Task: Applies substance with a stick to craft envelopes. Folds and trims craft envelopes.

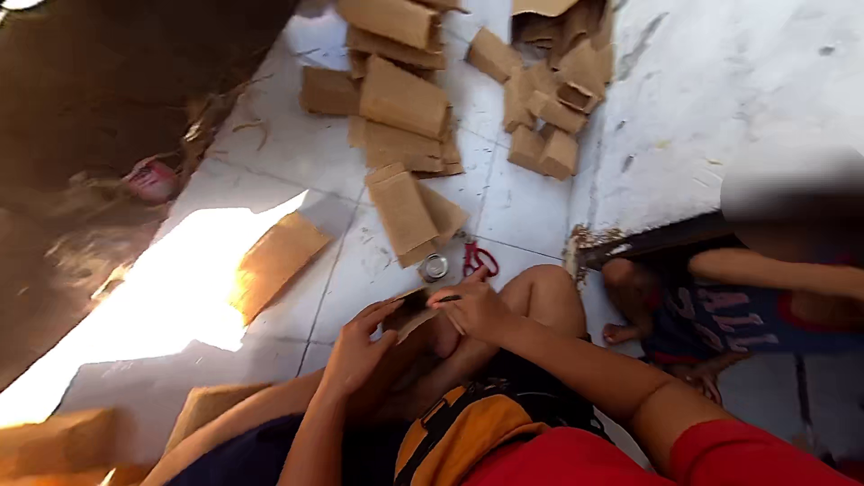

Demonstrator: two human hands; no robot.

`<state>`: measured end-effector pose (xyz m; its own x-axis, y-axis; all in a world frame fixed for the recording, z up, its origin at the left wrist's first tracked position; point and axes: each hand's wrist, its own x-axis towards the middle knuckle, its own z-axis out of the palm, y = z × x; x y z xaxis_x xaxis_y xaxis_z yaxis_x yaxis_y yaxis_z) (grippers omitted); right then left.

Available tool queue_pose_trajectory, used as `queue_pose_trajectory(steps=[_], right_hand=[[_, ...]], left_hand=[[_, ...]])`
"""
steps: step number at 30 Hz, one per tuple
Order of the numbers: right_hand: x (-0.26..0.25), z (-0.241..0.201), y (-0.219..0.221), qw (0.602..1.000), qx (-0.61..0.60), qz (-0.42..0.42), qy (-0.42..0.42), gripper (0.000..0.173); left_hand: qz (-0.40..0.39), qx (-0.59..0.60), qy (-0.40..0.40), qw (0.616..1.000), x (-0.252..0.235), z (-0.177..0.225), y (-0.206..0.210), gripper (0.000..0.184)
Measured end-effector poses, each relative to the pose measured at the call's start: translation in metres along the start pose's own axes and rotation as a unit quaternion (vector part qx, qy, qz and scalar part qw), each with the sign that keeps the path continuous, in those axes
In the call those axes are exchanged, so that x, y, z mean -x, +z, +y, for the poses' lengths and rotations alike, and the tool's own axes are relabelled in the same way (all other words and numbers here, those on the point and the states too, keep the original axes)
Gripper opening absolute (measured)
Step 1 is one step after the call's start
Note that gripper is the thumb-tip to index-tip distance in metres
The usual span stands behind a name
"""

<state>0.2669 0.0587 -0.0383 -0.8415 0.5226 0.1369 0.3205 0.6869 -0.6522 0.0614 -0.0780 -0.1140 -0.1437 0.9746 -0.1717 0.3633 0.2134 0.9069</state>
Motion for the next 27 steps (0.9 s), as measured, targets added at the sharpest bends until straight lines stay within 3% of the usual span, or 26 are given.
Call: queue_pose_trajectory(steps=[4,7,9,12,13,15,17,21,24,27], right_hand=[[0.0,-0.023,-0.018,0.999,0.015,0.048,-0.002,0.017],[0.012,-0.004,0.003,0.999,-0.001,0.031,-0.026,0.018],[0.008,0.002,0.003,0.999,0.002,0.02,-0.031,0.02],[0.004,0.003,-0.001,1.0,0.009,0.024,0.009,0.022],[0.004,0.003,-0.003,0.999,0.012,0.022,0.021,0.023],[0.005,0.001,-0.004,0.999,0.013,0.011,0.031,0.025],[0.004,-0.001,-0.004,0.999,0.013,-0.011,0.028,0.027],[-0.006,-0.004,-0.013,0.996,-0.008,-0.064,0.061,0.032],[-0.018,-0.007,-0.023,0.987,-0.042,-0.087,0.126,0.036],[-0.019,-0.029,-0.03,0.991,-0.003,-0.079,0.106,0.034]], left_hand=[[-0.005,-0.009,0.045,0.999,-0.007,0.005,-0.002,0.049],[-0.029,0.025,0.08,0.996,-0.008,0.001,-0.002,0.049],[-0.068,0.069,0.102,0.99,-0.011,-0.005,-0.006,0.075],[-0.084,0.071,0.054,0.992,-0.004,0.003,-0.003,0.138],[-0.076,0.054,0.051,0.994,-0.005,0.002,-0.001,0.145],[-0.07,0.007,0.037,0.997,-0.006,0.003,0.003,0.136],[-0.055,-0.055,-0.015,0.997,-0.007,0.017,0.006,0.112],[0.008,-0.14,0.007,0.99,-0.008,-0.005,0.014,0.073],[0.015,-0.16,-0.007,0.987,-0.002,0.002,0.015,0.062],[0.015,-0.176,-0.006,0.984,0.001,0.008,0.017,0.061]])
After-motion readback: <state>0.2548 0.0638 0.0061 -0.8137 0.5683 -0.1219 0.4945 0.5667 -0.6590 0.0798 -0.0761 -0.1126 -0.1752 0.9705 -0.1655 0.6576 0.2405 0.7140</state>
